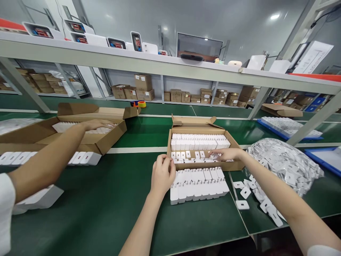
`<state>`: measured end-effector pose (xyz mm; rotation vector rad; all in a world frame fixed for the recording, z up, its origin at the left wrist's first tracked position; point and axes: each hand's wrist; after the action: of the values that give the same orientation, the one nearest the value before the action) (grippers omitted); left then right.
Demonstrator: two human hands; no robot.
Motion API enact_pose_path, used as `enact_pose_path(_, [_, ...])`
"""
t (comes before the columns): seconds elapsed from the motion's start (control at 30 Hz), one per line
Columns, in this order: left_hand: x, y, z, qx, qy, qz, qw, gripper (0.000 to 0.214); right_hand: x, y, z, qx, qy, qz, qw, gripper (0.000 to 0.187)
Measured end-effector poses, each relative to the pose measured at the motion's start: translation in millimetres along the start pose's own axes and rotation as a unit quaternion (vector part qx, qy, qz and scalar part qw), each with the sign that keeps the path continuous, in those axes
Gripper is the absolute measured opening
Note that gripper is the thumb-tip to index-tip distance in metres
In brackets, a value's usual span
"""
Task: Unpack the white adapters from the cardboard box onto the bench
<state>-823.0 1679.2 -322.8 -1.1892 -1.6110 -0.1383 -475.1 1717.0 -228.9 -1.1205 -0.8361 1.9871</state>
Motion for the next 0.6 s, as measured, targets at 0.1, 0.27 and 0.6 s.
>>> enact_pose_path(0.1, [0.0,0.4,-0.1,0.0,0.0,0.003,1.0,0.011,-1.8,-4.3,-2.4,0.012,-0.003,0.025,1.0,0.054])
enact_pose_path(0.27, [0.1,0.9,-0.4,0.006,0.0,0.004,1.0,0.011,1.5,-5.0,-4.9,0.017,0.004,0.022,1.0,0.064])
enact_pose_path(0.6, [-0.2,0.0,-1.2,0.004,-0.009,0.012,1.0,0.012,11.0,5.2,-2.1,0.0,0.017,-0.047,0.999,0.071])
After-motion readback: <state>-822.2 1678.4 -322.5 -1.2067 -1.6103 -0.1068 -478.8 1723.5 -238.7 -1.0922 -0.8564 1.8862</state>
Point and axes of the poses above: each hand's wrist, its own x-axis towards the middle knuckle, its own y-axis out of the palm, z = x × y, and after that the axes turned 1 degree about -z, right-handed
